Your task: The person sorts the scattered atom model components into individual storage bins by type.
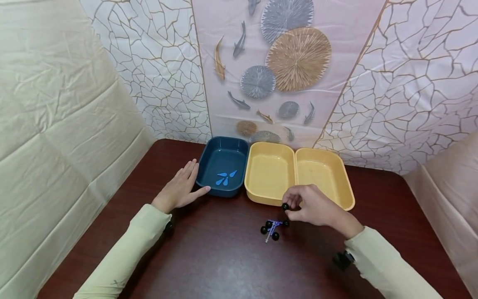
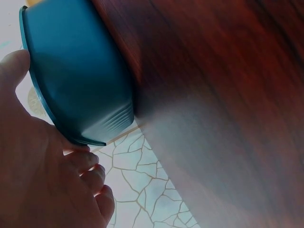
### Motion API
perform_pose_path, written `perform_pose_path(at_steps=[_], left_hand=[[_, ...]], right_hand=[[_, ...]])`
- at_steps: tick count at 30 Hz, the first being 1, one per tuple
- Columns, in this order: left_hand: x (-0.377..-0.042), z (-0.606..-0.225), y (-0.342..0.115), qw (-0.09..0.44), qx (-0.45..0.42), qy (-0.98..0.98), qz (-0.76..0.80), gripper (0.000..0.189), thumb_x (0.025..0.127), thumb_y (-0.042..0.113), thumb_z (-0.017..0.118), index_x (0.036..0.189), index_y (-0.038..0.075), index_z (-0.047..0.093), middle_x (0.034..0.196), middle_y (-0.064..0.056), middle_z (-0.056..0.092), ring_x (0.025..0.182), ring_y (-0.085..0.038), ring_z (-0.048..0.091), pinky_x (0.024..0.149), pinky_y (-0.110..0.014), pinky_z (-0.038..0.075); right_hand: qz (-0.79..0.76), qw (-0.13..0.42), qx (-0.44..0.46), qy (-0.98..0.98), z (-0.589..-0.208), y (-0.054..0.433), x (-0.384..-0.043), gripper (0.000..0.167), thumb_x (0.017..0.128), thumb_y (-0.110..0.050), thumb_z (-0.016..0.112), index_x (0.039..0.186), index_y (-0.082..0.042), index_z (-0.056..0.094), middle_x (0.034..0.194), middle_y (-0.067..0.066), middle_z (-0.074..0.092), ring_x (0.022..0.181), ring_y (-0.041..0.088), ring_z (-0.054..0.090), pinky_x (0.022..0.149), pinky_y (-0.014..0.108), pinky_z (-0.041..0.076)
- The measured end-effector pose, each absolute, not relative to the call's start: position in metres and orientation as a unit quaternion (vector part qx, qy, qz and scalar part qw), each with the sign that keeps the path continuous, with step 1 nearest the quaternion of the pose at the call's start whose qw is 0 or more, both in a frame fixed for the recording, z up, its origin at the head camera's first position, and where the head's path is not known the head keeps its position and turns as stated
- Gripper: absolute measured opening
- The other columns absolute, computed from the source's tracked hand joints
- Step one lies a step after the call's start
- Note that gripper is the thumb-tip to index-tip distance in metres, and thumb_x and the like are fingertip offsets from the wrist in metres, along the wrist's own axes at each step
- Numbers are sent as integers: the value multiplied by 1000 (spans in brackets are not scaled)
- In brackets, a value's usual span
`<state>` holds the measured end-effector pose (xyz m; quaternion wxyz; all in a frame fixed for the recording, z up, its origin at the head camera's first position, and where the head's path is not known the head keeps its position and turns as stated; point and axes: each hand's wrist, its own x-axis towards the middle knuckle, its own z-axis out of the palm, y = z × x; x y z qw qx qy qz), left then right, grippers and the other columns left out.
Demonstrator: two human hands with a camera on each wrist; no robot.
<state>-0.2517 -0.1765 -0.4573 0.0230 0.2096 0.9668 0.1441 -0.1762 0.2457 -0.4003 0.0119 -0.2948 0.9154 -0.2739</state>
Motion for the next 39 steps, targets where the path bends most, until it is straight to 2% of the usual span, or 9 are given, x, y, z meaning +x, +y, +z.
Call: perform_pose_path(at_steps=[7, 13, 23, 31, 39], left_hand=[[-252, -458, -178, 23, 206, 967, 145, 102, 102, 67, 50, 168, -1, 13, 178, -19, 8, 166, -39, 13, 133, -57, 17], [-251, -458, -177, 23, 206, 967, 144, 101, 102, 67, 50, 168, -1, 13, 178, -19, 8, 166, -38, 13, 134, -57, 17], [-253, -458, -177, 21, 206, 969, 138, 101, 102, 67, 49, 168, -2, 14, 178, -19, 9, 166, -39, 14, 133, -57, 19], [-253, -458, -177, 29, 201, 969, 140, 102, 102, 68, 49, 168, -1, 12, 179, -19, 7, 166, -38, 13, 134, -57, 17], [-252, -456, -176, 29, 203, 969, 141, 101, 102, 66, 50, 168, -2, 14, 178, -20, 9, 166, -39, 14, 134, -57, 17]], right_hand=[[-281, 0, -284, 917, -393, 239, -199, 17, 80, -11, 84, 93, -16, 74, 81, -8, 71, 77, 13, 70, 72, 31, 62], [-289, 8, -257, 922, -399, 235, -218, 17, 82, -12, 85, 95, -15, 75, 82, -7, 72, 78, 10, 69, 75, 34, 62], [-313, 36, -244, 917, -426, 224, -254, 17, 83, -4, 83, 99, -5, 77, 87, 4, 76, 80, 12, 69, 74, 23, 58], [-283, 49, -259, 922, -439, 209, -276, 17, 87, -6, 82, 103, -2, 77, 91, 7, 78, 83, 15, 73, 81, 35, 64], [-277, 49, -248, 927, -446, 200, -283, 18, 88, -6, 81, 105, 0, 79, 94, 9, 79, 87, 17, 75, 84, 38, 65]])
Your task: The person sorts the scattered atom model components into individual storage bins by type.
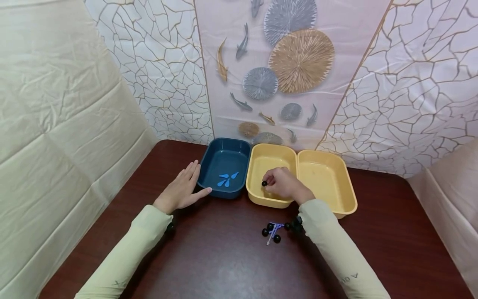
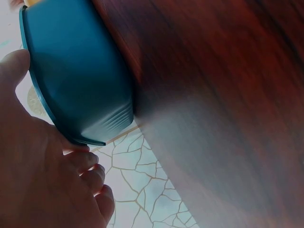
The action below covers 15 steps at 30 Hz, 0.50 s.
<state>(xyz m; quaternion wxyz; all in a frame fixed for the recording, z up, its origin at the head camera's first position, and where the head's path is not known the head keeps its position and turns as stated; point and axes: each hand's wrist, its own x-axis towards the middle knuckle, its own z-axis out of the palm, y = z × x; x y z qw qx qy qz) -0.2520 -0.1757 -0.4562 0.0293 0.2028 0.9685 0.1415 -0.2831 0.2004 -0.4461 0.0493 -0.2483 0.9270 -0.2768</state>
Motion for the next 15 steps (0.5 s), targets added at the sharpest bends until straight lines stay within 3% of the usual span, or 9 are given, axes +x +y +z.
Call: perform_pose_path(at_steps=[15], left_hand=[[-251, -456, -176, 31, 202, 969, 142, 101, 103, 66, 50, 168, -1, 12, 178, -19, 8, 166, -39, 13, 134, -57, 17]], right_hand=[[-249, 49, -264, 931, -387, 205, -255, 29, 92, -11, 80, 118, 3, 75, 113, 20, 78, 100, 30, 78, 90, 45, 64]])
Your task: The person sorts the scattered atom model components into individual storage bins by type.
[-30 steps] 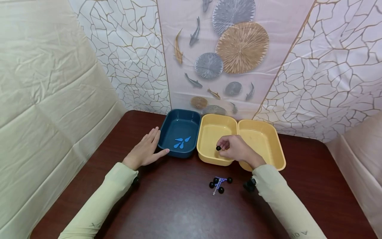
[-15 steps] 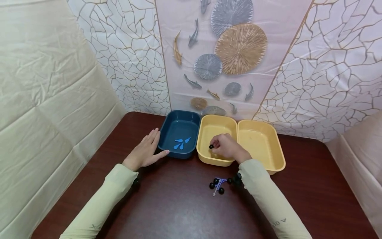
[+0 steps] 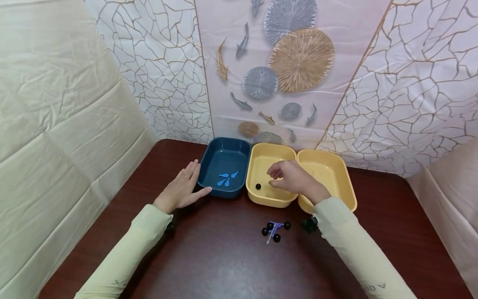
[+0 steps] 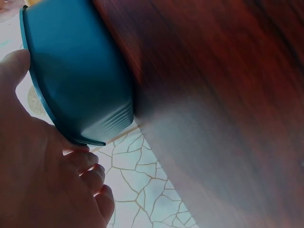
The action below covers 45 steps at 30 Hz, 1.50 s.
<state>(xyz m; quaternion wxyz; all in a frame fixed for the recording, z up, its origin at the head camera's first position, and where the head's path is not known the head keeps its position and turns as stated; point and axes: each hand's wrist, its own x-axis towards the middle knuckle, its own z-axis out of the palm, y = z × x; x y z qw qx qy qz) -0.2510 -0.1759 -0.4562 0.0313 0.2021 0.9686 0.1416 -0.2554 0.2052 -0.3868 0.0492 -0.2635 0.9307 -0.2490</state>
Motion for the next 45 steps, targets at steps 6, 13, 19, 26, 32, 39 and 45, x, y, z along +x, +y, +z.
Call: perform_pose_path(at_steps=[6, 13, 19, 26, 32, 39, 45], left_hand=[[-253, -456, -175, 30, 205, 969, 133, 101, 103, 67, 49, 168, -1, 13, 178, -19, 8, 166, -39, 13, 134, -57, 17], [-254, -452, -176, 24, 207, 969, 134, 101, 102, 67, 49, 168, -1, 13, 178, -19, 8, 166, -39, 13, 134, -57, 18], [-253, -452, -175, 25, 205, 968, 140, 101, 102, 67, 49, 168, 0, 13, 179, -19, 8, 166, -39, 13, 134, -57, 17], [-254, -454, -174, 26, 207, 968, 141, 101, 102, 68, 49, 168, -1, 13, 178, -19, 8, 166, -39, 13, 133, -57, 17], [-253, -456, -176, 30, 202, 968, 144, 101, 102, 67, 50, 168, 0, 12, 179, -19, 7, 166, -39, 12, 134, -57, 16], [-252, -458, -176, 28, 206, 966, 151, 101, 102, 66, 51, 168, -1, 13, 178, -20, 8, 166, -40, 13, 133, -58, 17], [-252, -459, -177, 25, 206, 966, 152, 101, 102, 65, 51, 168, -1, 14, 178, -20, 8, 165, -40, 13, 133, -58, 17]], right_hand=[[-221, 27, -287, 932, -365, 217, -234, 28, 91, -13, 81, 115, 0, 76, 111, 16, 79, 98, 28, 78, 89, 46, 65], [-195, 3, -325, 925, -342, 226, -209, 25, 88, -12, 84, 111, -1, 78, 104, 9, 81, 92, 23, 79, 85, 43, 65], [-186, 12, -338, 922, -339, 232, -187, 26, 89, -14, 85, 111, -4, 78, 104, 5, 80, 91, 19, 77, 83, 41, 65], [-188, 23, -349, 918, -361, 242, -172, 25, 87, -12, 86, 109, -1, 77, 99, 5, 79, 87, 16, 75, 79, 38, 65], [-198, 36, -349, 915, -387, 247, -166, 24, 86, -11, 87, 106, -3, 77, 96, 1, 77, 84, 14, 72, 76, 34, 64], [-202, 47, -344, 916, -418, 253, -162, 26, 84, -10, 87, 106, 0, 77, 94, 4, 77, 82, 15, 71, 72, 28, 61], [-195, 40, -339, 919, -440, 256, -161, 25, 83, -9, 88, 104, -1, 77, 94, 3, 76, 81, 13, 70, 71, 25, 60]])
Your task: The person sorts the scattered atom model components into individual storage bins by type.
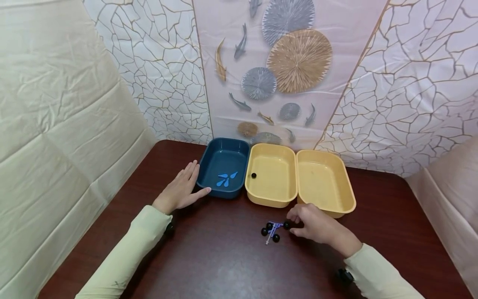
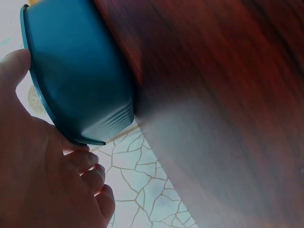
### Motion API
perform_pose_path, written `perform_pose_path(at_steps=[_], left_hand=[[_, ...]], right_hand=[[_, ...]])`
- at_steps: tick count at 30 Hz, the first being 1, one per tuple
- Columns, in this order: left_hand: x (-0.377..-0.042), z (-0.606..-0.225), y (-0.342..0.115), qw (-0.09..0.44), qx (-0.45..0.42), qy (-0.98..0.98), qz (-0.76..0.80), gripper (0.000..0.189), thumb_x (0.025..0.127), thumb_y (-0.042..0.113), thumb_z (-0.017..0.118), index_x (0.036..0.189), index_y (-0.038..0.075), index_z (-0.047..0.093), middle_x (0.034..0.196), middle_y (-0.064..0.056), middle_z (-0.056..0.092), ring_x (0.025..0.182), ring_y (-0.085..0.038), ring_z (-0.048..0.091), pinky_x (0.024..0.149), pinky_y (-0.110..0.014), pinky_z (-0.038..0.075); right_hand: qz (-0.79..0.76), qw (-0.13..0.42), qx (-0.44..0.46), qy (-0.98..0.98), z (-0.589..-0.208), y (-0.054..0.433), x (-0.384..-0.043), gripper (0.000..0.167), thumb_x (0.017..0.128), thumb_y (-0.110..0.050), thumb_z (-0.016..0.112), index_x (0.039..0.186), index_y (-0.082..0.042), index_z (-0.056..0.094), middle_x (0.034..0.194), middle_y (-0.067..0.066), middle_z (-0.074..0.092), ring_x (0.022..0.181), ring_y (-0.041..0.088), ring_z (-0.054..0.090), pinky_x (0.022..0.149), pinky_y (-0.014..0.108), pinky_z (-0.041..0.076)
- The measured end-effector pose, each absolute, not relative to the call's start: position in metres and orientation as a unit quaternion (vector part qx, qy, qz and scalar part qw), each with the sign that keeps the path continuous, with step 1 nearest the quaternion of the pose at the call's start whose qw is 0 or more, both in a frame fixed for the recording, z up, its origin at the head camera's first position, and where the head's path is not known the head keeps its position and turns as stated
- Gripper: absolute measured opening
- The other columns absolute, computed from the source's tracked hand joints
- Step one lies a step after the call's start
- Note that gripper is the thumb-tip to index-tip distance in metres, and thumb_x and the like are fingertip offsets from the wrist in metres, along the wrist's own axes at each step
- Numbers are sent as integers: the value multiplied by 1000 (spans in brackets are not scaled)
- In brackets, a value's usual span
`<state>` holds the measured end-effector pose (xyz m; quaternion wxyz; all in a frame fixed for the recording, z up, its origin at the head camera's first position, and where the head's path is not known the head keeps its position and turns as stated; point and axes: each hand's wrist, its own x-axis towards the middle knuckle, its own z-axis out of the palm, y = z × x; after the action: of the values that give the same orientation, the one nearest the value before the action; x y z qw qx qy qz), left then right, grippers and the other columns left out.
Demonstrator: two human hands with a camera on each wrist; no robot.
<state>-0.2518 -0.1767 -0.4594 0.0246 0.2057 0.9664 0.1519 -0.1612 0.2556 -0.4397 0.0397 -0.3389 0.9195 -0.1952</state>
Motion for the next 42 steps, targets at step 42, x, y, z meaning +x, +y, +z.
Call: perform_pose_path(at_steps=[42], left_hand=[[-251, -461, -178, 25, 204, 966, 157, 101, 102, 67, 50, 168, -1, 13, 178, -19, 7, 166, -39, 13, 134, -57, 16]], right_hand=[[-217, -89, -325, 916, -394, 245, -192, 22, 76, -12, 86, 86, -18, 68, 79, -9, 65, 72, 11, 64, 66, 32, 60]])
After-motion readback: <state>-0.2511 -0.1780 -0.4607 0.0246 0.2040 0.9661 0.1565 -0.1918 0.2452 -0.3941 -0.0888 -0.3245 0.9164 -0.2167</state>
